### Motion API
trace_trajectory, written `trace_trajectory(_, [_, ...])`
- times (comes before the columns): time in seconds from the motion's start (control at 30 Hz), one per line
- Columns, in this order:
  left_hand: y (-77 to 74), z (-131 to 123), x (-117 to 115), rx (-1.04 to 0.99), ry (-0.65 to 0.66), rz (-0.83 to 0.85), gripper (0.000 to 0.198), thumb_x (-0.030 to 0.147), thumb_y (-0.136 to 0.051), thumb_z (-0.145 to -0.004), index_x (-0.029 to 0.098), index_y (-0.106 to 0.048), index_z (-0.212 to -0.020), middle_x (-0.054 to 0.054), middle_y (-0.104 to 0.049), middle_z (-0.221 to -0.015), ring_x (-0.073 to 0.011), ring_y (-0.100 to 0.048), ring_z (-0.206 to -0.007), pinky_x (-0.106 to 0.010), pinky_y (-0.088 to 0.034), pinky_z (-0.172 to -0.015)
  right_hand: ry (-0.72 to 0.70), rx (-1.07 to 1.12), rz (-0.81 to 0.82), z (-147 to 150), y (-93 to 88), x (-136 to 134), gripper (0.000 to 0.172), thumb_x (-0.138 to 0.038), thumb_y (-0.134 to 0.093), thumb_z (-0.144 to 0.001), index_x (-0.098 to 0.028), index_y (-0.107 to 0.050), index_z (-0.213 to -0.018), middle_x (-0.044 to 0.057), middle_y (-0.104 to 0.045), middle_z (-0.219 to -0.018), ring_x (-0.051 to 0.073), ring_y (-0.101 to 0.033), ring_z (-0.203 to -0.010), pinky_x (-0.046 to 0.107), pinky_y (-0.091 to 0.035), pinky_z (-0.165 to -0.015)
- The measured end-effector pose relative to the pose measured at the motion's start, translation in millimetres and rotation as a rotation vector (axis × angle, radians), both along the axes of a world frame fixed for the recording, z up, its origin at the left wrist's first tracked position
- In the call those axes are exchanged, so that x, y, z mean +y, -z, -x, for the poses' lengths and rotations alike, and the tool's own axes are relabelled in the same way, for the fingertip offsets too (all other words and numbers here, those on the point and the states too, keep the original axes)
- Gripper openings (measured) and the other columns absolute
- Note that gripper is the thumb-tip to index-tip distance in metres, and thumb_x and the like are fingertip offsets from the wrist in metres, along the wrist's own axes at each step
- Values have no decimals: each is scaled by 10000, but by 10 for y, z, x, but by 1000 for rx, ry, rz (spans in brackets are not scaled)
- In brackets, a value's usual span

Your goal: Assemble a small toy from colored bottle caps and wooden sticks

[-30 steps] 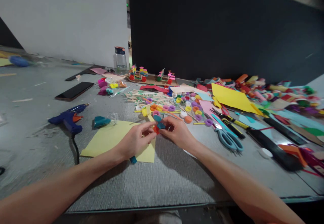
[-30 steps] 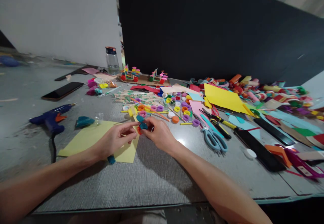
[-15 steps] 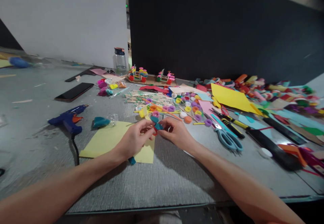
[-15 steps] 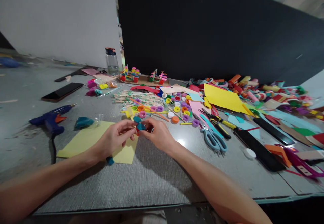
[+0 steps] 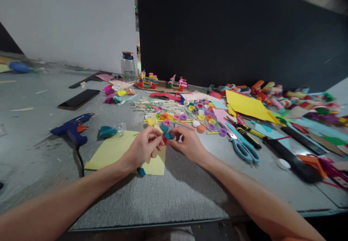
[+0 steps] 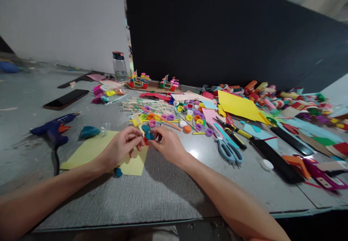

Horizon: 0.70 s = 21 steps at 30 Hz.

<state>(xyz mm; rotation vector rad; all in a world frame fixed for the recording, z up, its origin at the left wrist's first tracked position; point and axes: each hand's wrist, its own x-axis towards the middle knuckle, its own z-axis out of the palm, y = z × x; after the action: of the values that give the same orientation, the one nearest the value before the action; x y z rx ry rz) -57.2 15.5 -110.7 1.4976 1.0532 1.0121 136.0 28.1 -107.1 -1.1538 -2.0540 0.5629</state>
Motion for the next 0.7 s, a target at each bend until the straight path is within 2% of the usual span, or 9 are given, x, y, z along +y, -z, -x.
trace_trajectory(0.13, [-30,17,32,-19,10,30,153,317,-610,-859,176,-551,-860,13,-595,-661,-110,-571,-564,-183,-434,-417,1,21,-11,18,-11,-10,126,-195,-712,-805,-210,-645,-912,-23,-652,-812,121,-549,-696,248,-410,-632])
trace_trajectory(0.37, [-112,64,64,-160,77,116,185,306,-710,-798,157,-615,-746,12,-624,-654,-88,-556,-562,-178,-458,-471,-25,20,20,2,-9,-7,151,-217,-717,-815,-216,-648,-948,-23,-636,-796,124,-543,-692,255,-413,-644])
trace_trajectory(0.57, [-102,74,66,-79,41,116,281,373,-591,-874,150,-605,-703,0,-611,-593,-95,-546,-452,-211,-447,-420,-14,10,13,-5,6,1,150,-215,-701,-825,-216,-647,-965,-13,-646,-830,127,-551,-707,260,-417,-657])
trace_trajectory(0.7, [-96,86,60,-151,51,164,282,394,-575,-903,156,-603,-754,-8,-625,-667,-103,-591,-536,-190,-433,-429,-16,3,1,0,0,-6,117,-247,-679,-858,-213,-646,-965,-9,-651,-836,129,-548,-707,261,-410,-649])
